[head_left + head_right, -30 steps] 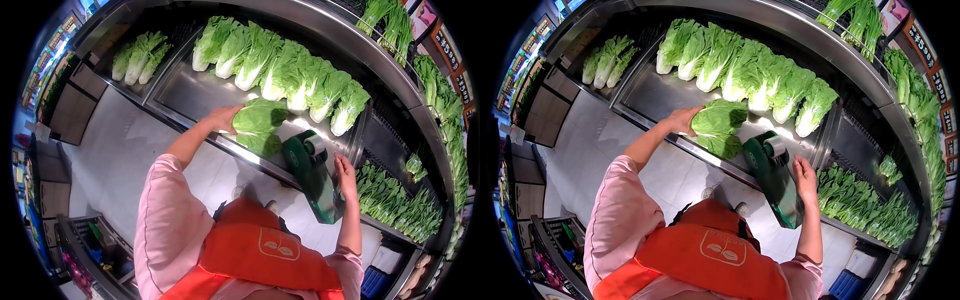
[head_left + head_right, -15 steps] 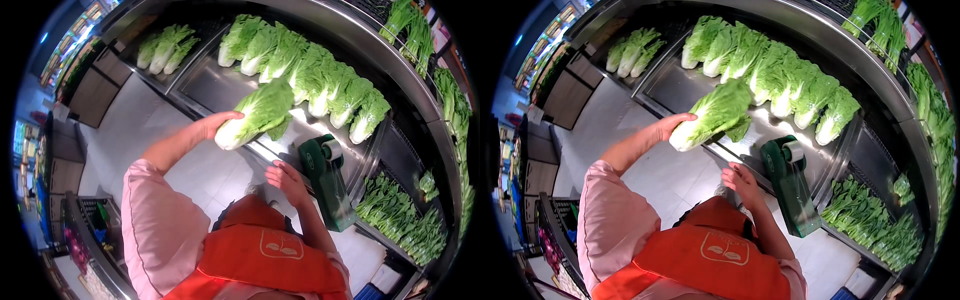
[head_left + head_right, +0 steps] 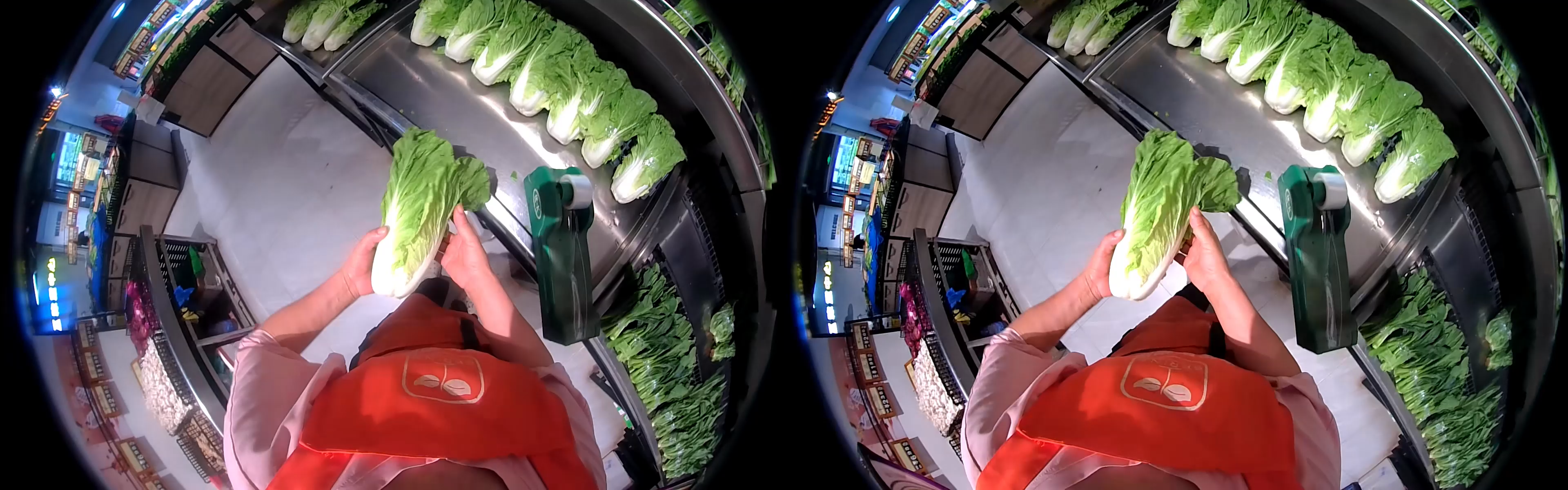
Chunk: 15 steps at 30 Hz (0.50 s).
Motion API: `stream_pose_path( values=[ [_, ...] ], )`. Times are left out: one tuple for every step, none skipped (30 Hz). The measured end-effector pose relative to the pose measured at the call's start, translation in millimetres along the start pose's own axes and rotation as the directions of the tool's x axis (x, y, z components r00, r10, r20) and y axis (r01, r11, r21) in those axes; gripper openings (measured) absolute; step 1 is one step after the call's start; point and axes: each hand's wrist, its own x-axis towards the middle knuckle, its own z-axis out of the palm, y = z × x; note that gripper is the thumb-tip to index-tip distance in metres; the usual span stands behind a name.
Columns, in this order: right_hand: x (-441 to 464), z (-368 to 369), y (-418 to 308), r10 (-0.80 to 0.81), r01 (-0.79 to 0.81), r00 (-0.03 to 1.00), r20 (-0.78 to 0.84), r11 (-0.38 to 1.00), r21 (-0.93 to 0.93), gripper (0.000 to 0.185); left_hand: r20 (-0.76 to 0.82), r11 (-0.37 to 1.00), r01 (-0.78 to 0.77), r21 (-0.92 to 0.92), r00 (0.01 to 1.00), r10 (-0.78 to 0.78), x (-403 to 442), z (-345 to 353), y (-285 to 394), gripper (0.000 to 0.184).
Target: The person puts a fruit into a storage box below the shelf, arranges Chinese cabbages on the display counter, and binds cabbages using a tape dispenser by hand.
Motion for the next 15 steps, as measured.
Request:
stream_pose_path(
  values=[
    [-5, 0, 3, 0.025, -0.025, 1.0, -0.007, 0.999, 0.027, 0.058, 0.041, 0.998, 0.016, -0.062, 0.999, -0.014, -5, -8, -9, 0.071],
    [-10, -6, 6, 0.071, -0.071, 0.997, 0.024, 0.997, 0.001, 0.072, 0.086, 0.992, 0.035, -0.124, 0.996, -0.024, -8, -15, -17, 0.073],
    [-17, -11, 10, 0.035, -0.036, 0.999, -0.023, 0.999, -0.04, 0.071, 0.132, 0.981, 0.056, -0.186, 0.991, -0.032, -12, -22, -24, 0.075],
    [-25, -16, 16, -0.004, -0.002, 0.998, -0.068, 0.996, -0.085, 0.07, 0.173, 0.959, 0.081, -0.27, 0.984, -0.035, -18, -22, -31, 0.081],
    [-33, -20, 22, -0.045, 0.03, 0.993, -0.113, 0.991, -0.13, 0.068, 0.207, 0.959, 0.074, -0.275, 0.978, -0.016, -23, -22, -37, 0.082],
    [-42, -26, 27, -0.071, 0.053, 0.988, -0.137, 0.99, -0.134, 0.063, 0.244, 0.957, 0.069, -0.281, 0.97, 0.002, -28, -23, -43, 0.083],
    [-49, -31, 32, -0.08, 0.058, 0.984, -0.16, 0.988, -0.142, 0.062, 0.284, 0.956, 0.066, -0.285, 0.959, 0.018, -32, -24, -47, 0.084],
    [-55, -34, 38, -0.095, 0.067, 0.978, -0.184, 0.986, -0.15, 0.06, 0.294, 0.969, 0.061, -0.239, 0.956, 0.012, -34, -25, -49, 0.087],
    [-60, -35, 44, -0.112, 0.08, 0.971, -0.209, 0.984, -0.158, 0.059, 0.353, 0.956, 0.094, -0.279, 0.936, 0.011, -35, -26, -51, 0.085],
    [-63, -32, 50, -0.102, 0.071, 0.967, -0.235, 0.988, -0.136, 0.052, 0.412, 0.94, 0.132, -0.315, 0.911, 0.01, -37, -28, -53, 0.084],
    [-63, -27, 56, -0.088, 0.071, 0.976, -0.197, 0.993, -0.091, 0.051, 0.47, 0.921, 0.176, -0.347, 0.882, 0.009, -39, -31, -55, 0.082],
    [-62, -20, 63, -0.075, 0.069, 0.984, -0.159, 0.997, -0.045, 0.05, 0.473, 0.922, 0.182, -0.342, 0.881, 0.002, -42, -38, -57, 0.083],
    [-60, -14, 70, -0.065, 0.065, 0.991, -0.119, 0.998, -0.002, 0.05, 0.496, 0.923, 0.202, -0.327, 0.868, -0.014, -45, -41, -56, 0.083],
    [-60, -5, 74, -0.089, 0.091, 0.996, 0.03, 0.995, -0.042, 0.052, 0.519, 0.924, 0.219, -0.313, 0.855, -0.027, -50, -44, -55, 0.082],
    [-56, 3, 80, -0.105, 0.105, 0.992, 0.064, 0.994, -0.008, 0.054, 0.541, 0.925, 0.233, -0.301, 0.84, -0.035, -54, -48, -54, 0.082]
  ],
)
